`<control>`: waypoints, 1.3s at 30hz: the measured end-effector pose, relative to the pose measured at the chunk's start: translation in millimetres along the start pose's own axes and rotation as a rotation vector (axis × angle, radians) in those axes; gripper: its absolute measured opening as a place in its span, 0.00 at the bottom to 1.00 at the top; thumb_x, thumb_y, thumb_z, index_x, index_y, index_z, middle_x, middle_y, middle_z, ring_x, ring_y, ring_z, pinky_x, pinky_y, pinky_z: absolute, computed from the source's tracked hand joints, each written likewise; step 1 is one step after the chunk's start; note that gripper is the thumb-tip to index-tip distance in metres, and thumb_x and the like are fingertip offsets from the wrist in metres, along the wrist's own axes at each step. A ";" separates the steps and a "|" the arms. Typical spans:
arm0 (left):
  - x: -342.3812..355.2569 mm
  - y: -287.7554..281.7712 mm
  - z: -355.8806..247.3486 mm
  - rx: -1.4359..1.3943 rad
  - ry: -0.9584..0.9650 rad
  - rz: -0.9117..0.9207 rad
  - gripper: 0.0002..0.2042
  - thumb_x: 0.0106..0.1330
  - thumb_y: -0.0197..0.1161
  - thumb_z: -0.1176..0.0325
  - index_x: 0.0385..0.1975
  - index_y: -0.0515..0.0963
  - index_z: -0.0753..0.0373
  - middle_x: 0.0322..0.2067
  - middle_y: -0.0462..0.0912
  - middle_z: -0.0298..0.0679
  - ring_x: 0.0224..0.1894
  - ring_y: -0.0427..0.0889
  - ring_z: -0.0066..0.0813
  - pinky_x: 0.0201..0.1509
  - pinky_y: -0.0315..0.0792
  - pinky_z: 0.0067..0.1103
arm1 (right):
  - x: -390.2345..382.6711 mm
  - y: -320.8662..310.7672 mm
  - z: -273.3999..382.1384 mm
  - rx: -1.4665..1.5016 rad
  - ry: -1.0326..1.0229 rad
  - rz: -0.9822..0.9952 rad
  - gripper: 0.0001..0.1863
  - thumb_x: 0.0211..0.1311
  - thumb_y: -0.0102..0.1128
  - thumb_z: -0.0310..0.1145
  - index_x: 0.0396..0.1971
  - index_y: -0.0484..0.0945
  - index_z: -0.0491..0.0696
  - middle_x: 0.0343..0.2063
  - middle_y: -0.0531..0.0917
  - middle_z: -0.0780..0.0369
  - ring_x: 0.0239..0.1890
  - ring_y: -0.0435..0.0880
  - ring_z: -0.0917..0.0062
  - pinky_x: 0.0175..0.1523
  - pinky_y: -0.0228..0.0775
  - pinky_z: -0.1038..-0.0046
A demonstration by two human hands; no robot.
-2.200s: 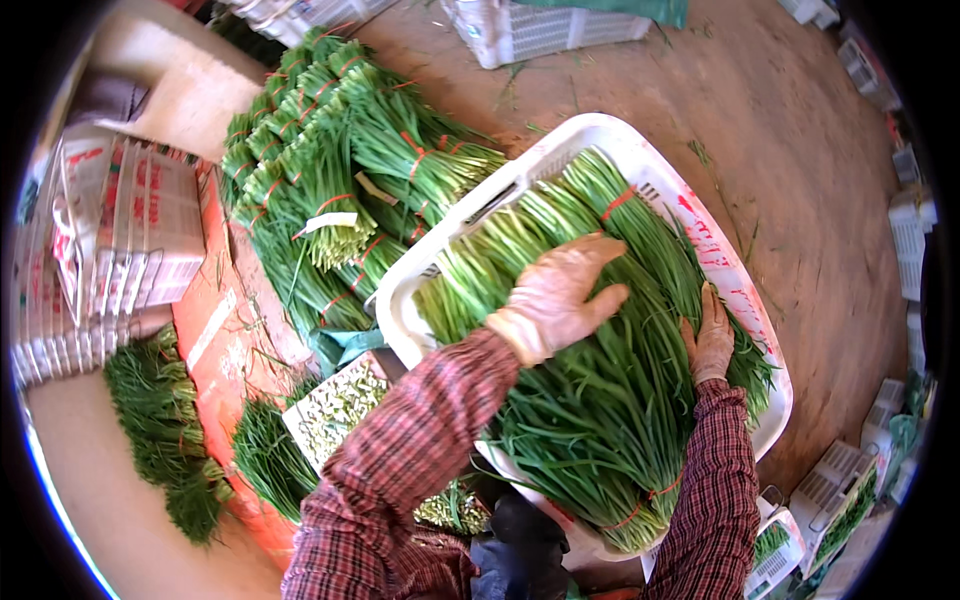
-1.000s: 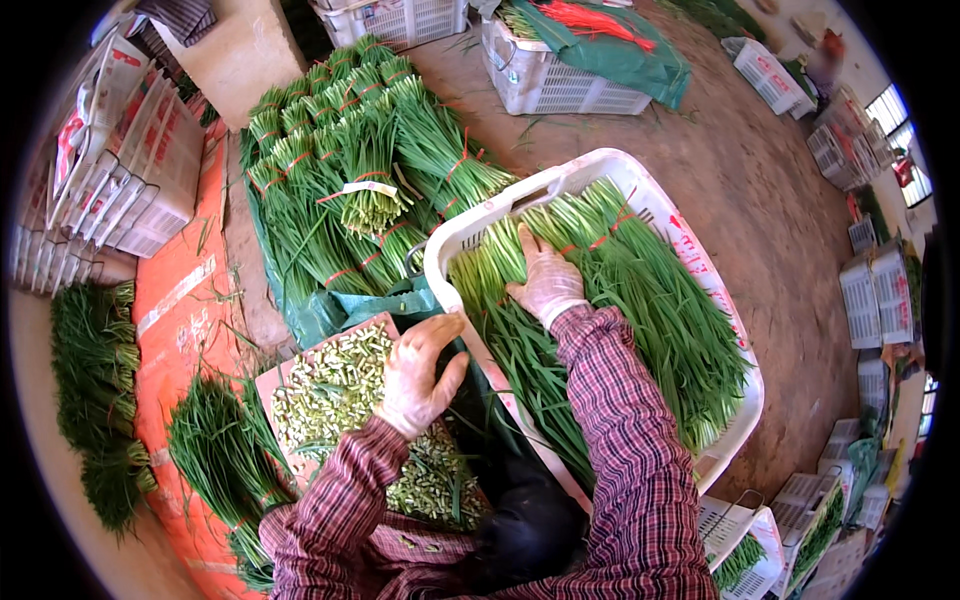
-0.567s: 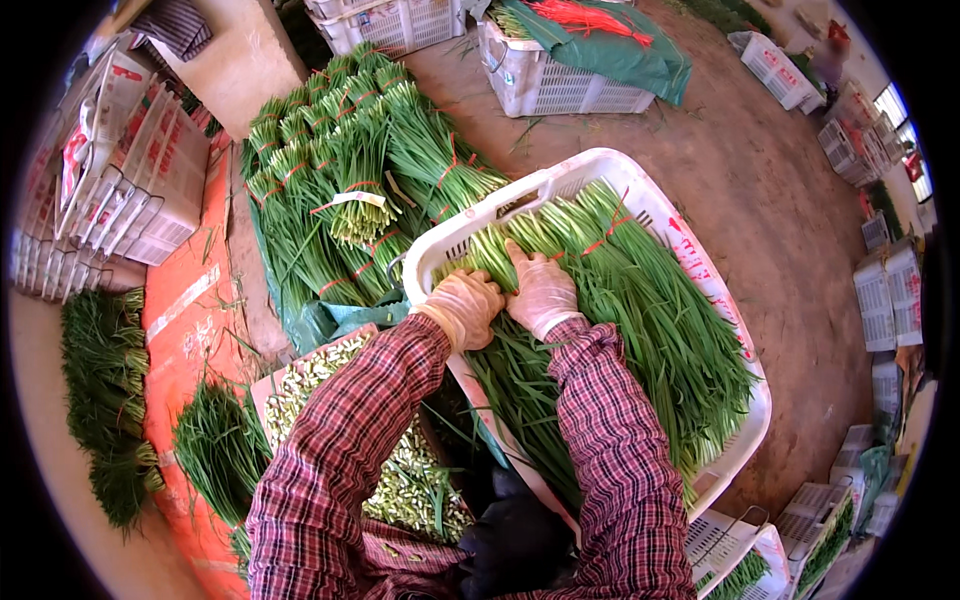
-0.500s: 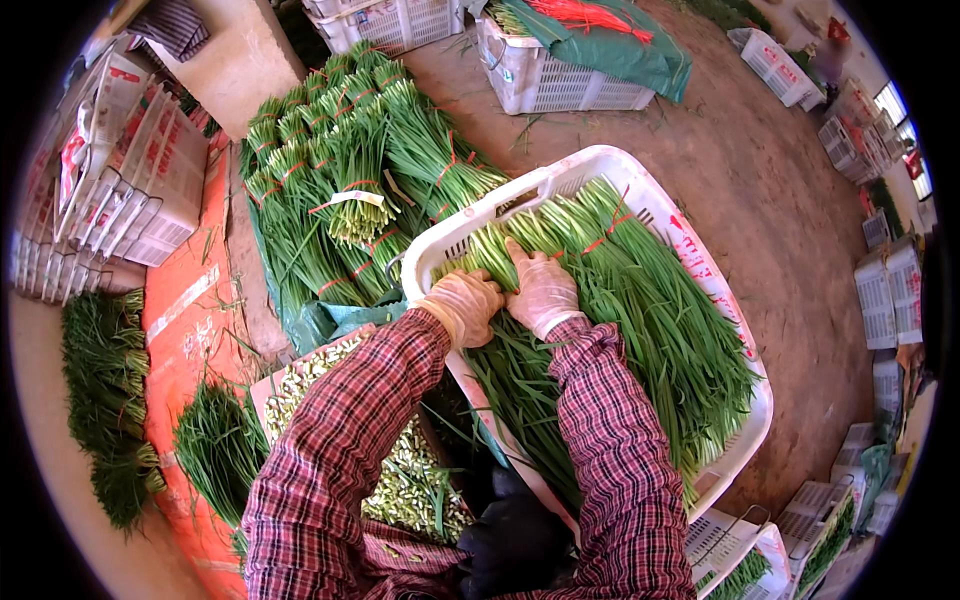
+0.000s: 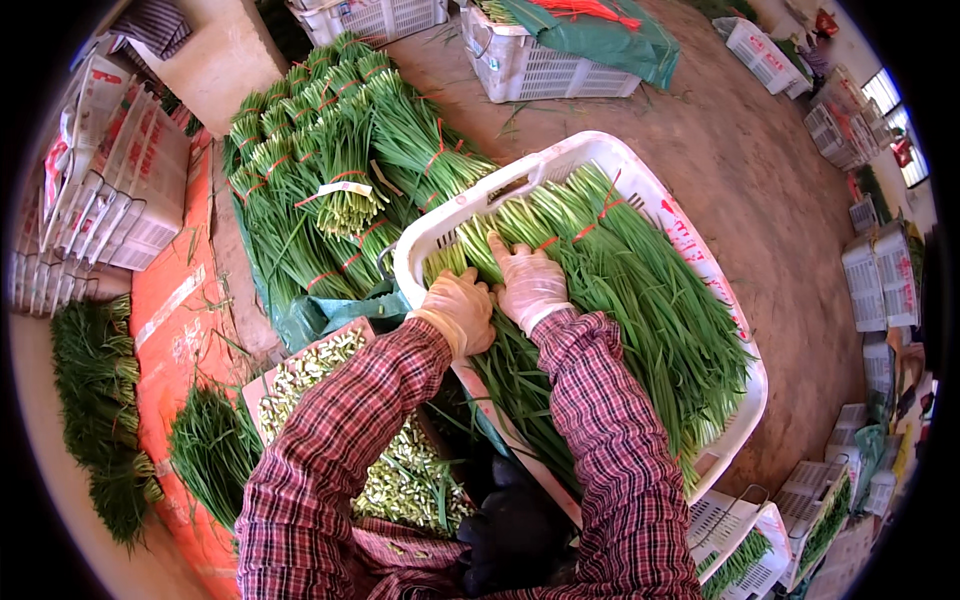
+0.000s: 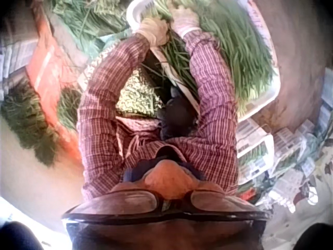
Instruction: The person trims the ends of bundled green chives using a knife, secures them with red bands, and places them into a white plastic bin.
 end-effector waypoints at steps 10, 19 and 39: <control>-15.8 -0.1 0.7 -0.267 -0.052 -0.177 0.24 0.61 0.59 0.62 0.56 0.78 0.63 0.61 0.78 0.41 0.68 0.70 0.39 0.72 0.64 0.34 | 11.9 38.8 7.6 -0.151 0.001 -0.082 0.32 0.66 0.57 0.39 0.71 0.63 0.62 0.46 0.82 0.61 0.47 0.84 0.67 0.42 0.78 0.62; -219.3 -1.9 4.8 -0.729 -0.205 -0.741 0.26 0.59 0.62 0.77 0.61 0.73 0.63 0.61 0.77 0.47 0.67 0.71 0.45 0.73 0.64 0.37 | -71.3 -90.2 42.1 0.073 -0.133 -0.362 0.25 0.68 0.53 0.39 0.65 0.70 0.53 0.48 0.82 0.61 0.51 0.83 0.70 0.51 0.74 0.62; -458.4 217.7 -69.3 -1.252 -0.567 -0.703 0.24 0.65 0.67 0.74 0.62 0.73 0.64 0.57 0.78 0.42 0.61 0.76 0.35 0.68 0.67 0.28 | -316.5 25.8 -128.7 0.025 0.279 -0.217 0.43 0.68 0.49 0.63 0.75 0.56 0.51 0.70 0.67 0.56 0.69 0.69 0.62 0.66 0.68 0.58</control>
Point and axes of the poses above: each hand's wrist, its own x-axis towards the middle knuckle, its own y-axis out of the palm, z = x × y, the point moved 8 cm from there along x, towards the middle knuckle
